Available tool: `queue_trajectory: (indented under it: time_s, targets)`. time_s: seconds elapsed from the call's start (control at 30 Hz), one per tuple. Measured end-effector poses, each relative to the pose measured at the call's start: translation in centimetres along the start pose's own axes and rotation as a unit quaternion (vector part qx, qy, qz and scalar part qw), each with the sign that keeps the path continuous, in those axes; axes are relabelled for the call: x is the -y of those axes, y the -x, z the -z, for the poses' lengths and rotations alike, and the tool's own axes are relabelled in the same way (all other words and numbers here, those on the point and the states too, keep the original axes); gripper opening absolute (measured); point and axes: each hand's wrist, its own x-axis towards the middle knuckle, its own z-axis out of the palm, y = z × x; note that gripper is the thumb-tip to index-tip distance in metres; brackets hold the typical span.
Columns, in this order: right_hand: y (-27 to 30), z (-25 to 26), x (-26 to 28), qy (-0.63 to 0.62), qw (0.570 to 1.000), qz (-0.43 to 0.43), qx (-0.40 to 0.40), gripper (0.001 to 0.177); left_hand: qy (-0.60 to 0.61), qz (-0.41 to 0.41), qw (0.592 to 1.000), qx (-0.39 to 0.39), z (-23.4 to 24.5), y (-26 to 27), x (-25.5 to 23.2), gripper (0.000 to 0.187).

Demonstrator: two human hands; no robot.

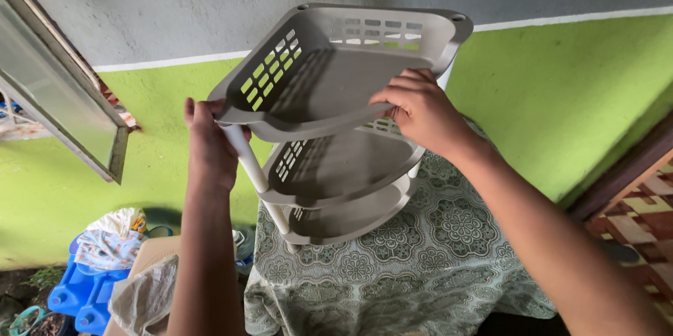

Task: The person assembles a three-tier corner shelf by inserting white plastic poles into gray triangular baskets. They stack the baskets onto the poles and adjust the structure to ensure stability. The final assembled shelf is placed upright on a patterned cloth.

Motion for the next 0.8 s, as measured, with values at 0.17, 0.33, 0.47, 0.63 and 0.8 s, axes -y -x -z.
queue_trajectory:
  time_s: [0.17, 0.33, 0.47, 0.63, 0.8]
  targets:
    - [2.0, 0.8, -2.5, -0.150, 0.980, 0.052, -0.119, 0.036, 0.042, -0.095, 0.994, -0.039, -0.3, -0.3, 1.9, 0.073]
    - [3.7, 0.2, -12.1, -0.266, 0.829, -0.300, -0.389, 0.061, 0.031, -0.116, 0.989, -0.092, -0.4, -2.0, 2.8, 0.059]
    - [5.2, -1.7, -13.7, -0.348, 0.773, -0.509, -0.151, 0.059, 0.036, -0.152, 0.984, -0.090, -0.4, -3.3, 2.9, 0.037]
    - [7.7, -2.1, -14.6, -0.362, 0.795, -0.442, -0.204, 0.038, 0.051, -0.144, 0.983, -0.096, -0.2, -4.9, 3.4, 0.030]
    - [11.0, -0.8, -11.9, -0.485, 0.751, -0.347, -0.282, 0.037, 0.115, -0.134, 0.983, 0.047, 0.0, -10.6, 6.2, 0.035]
